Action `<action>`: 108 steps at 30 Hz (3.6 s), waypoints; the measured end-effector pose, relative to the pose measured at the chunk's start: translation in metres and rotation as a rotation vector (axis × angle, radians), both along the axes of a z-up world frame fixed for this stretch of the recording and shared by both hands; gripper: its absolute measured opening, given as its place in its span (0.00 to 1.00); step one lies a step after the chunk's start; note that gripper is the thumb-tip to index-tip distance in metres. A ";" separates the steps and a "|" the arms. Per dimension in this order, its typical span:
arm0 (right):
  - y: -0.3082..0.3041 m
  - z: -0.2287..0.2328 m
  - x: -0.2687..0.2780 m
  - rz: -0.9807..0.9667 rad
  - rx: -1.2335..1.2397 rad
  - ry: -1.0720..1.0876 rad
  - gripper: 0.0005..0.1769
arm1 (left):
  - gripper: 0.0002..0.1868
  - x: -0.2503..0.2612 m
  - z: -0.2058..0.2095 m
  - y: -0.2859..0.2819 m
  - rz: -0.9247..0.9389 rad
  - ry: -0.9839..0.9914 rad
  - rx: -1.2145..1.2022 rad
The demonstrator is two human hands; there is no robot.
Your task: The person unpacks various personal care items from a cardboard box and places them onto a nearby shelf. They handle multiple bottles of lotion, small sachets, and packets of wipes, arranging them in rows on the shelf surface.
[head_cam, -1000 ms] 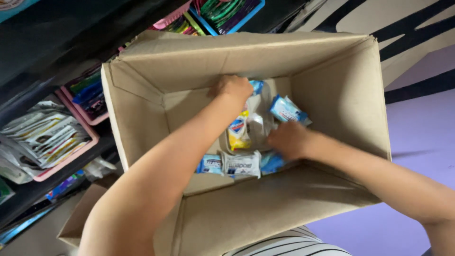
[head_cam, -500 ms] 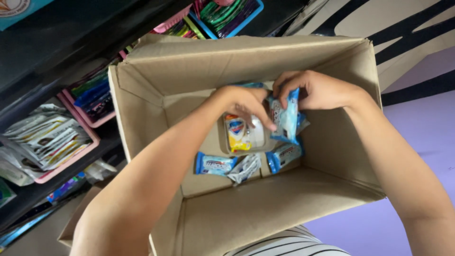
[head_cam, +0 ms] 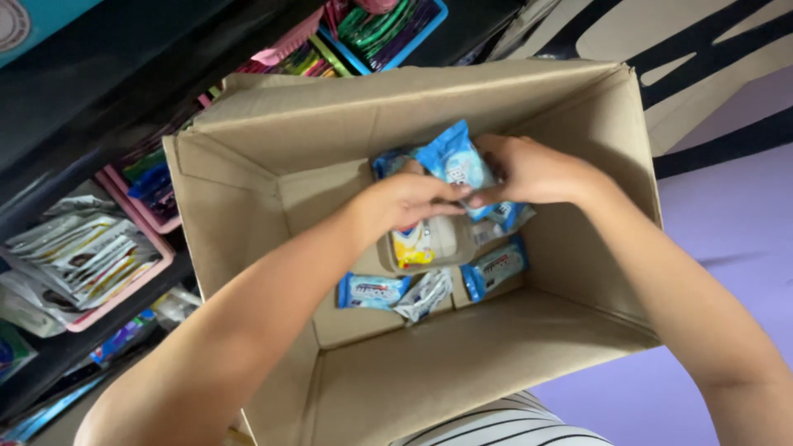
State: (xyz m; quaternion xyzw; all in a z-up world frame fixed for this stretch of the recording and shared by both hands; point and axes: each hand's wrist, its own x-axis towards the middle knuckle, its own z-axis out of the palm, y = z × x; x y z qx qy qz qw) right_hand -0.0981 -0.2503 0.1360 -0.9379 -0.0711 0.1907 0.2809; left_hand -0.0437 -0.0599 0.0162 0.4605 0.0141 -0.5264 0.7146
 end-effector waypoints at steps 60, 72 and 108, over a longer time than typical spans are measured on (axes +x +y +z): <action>0.019 -0.106 0.027 0.107 -0.277 -0.344 0.13 | 0.13 0.012 0.010 0.013 -0.534 -2.271 1.006; -0.004 -0.040 0.037 0.077 -0.569 0.011 0.14 | 0.16 0.015 -0.006 0.008 -0.503 -2.237 0.848; -0.081 -0.017 0.001 0.149 -0.441 0.248 0.33 | 0.22 0.021 0.038 -0.031 -1.141 -1.684 0.719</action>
